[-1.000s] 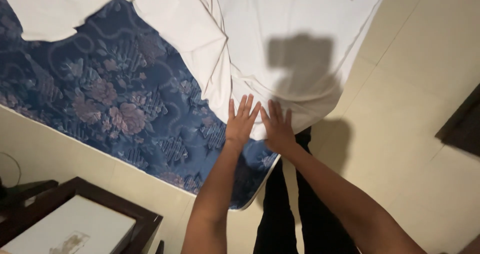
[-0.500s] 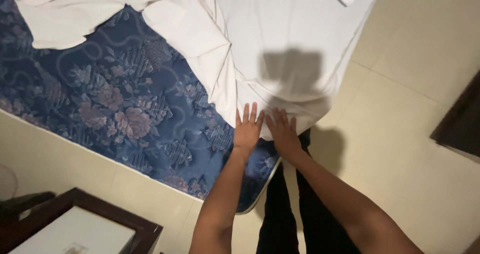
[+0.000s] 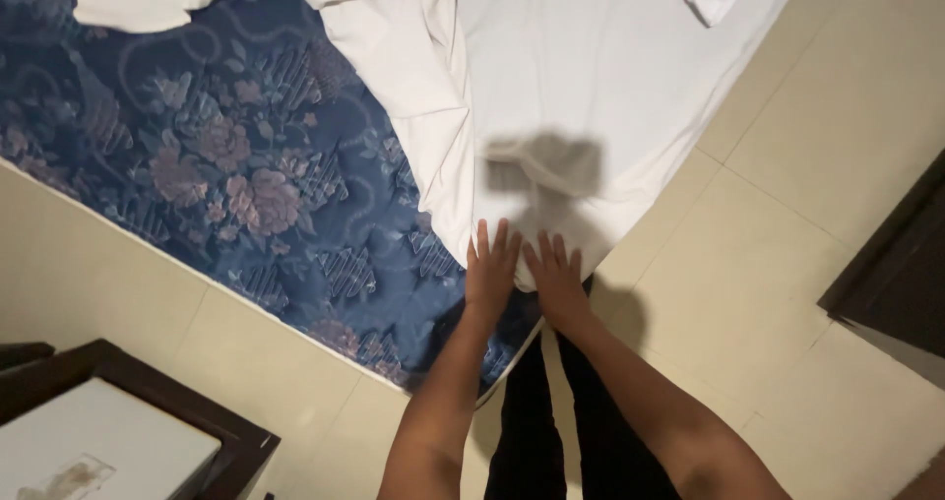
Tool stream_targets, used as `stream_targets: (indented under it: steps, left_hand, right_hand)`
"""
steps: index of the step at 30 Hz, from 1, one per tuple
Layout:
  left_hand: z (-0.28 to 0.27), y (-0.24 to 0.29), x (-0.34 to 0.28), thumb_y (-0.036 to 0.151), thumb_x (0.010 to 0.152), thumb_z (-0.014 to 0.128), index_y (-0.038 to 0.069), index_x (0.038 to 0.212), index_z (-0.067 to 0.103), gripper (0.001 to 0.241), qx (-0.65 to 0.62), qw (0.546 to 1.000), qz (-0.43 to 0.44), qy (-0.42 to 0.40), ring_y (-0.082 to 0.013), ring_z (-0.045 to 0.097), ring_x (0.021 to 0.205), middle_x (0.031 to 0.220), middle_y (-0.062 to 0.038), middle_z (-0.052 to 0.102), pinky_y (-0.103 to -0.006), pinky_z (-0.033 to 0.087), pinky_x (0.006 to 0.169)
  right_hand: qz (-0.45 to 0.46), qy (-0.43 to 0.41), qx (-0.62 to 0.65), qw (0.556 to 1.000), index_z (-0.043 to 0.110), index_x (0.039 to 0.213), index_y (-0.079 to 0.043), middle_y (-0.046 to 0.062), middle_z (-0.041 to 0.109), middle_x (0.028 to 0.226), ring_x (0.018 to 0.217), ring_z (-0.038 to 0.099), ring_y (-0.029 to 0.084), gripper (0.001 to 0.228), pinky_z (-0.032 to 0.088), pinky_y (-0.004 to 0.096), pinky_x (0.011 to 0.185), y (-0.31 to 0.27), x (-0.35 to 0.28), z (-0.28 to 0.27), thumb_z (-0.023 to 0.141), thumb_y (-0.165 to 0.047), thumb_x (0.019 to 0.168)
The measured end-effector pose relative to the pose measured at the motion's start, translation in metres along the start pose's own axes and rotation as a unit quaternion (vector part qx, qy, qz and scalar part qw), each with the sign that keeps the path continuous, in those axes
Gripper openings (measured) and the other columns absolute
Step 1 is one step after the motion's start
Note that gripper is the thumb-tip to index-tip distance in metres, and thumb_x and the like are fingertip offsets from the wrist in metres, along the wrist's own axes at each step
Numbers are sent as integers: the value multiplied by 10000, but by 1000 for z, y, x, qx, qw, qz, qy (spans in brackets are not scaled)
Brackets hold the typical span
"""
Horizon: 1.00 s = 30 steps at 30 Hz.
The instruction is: The person spreads a white sheet over a mattress with a blue floral pattern. They smooth out the fabric by hand, tucking the edges under the mattress to secure the sheet in place.
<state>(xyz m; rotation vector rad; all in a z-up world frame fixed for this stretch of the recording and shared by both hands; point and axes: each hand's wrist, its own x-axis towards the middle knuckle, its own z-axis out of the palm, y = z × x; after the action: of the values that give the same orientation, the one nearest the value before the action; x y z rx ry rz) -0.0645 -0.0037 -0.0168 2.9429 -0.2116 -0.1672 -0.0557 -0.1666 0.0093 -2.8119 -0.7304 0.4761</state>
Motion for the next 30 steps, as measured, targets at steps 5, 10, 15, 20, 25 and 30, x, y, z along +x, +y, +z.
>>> stream_targets:
  steps: [5, 10, 15, 20, 25, 30]
  left_hand:
    - [-13, 16, -15, 201, 946, 572, 156, 1491, 541, 548, -6, 1000, -2, 14, -455, 248, 1531, 1648, -125, 356, -633, 305, 1160]
    - [-51, 23, -25, 198, 859, 621, 122, 1478, 497, 636, -46, 994, -14, -100, -451, 209, 1516, 1638, -158, 300, -708, 203, 1165]
    - [-56, 34, -22, 73, 839, 600, 144, 1513, 471, 690, -71, 984, -17, -160, -392, 178, 1536, 1652, -117, 276, -749, 115, 1149]
    - [-61, 41, -16, 45, 852, 582, 158, 1488, 510, 650, -78, 985, -8, -154, -313, 203, 1562, 1665, -94, 303, -724, 102, 1188]
    - [-68, 43, -14, 37, 850, 583, 135, 1452, 545, 611, -61, 990, 0, -131, -319, 241, 1533, 1637, -118, 327, -715, 103, 1184]
    - [-90, 36, -7, 77, 838, 598, 116, 949, 804, 237, -118, 989, 9, -90, -264, 380, 1491, 1504, -67, 557, -587, 216, 1229]
  right_hand:
    - [-3, 12, 32, 999, 366, 1561, -108, 221, 280, 1639, 1504, 276, 448, 757, 268, 696, 1130, 8, -23, 1, 570, -58, 834]
    - [-4, -62, 89, 994, 389, 1539, -110, 223, 287, 1629, 1509, 256, 426, 801, 231, 681, 1140, 10, -36, -21, 599, -48, 768]
    - [-19, -16, 141, 990, 414, 1499, -39, 299, 365, 1562, 1471, 295, 472, 794, 232, 670, 1159, 22, -41, -42, 622, -98, 735]
    - [0, 5, 128, 992, 405, 1506, -49, 289, 370, 1556, 1461, 316, 475, 774, 262, 676, 1141, 30, -37, -63, 618, -111, 765]
    - [5, 12, 121, 993, 391, 1537, -81, 264, 375, 1567, 1457, 334, 468, 790, 289, 686, 1116, 40, -34, -76, 606, -78, 777]
    - [21, 6, 126, 992, 388, 1546, -115, 243, 370, 1582, 1469, 325, 465, 845, 274, 675, 1147, 45, -26, -77, 595, -17, 733]
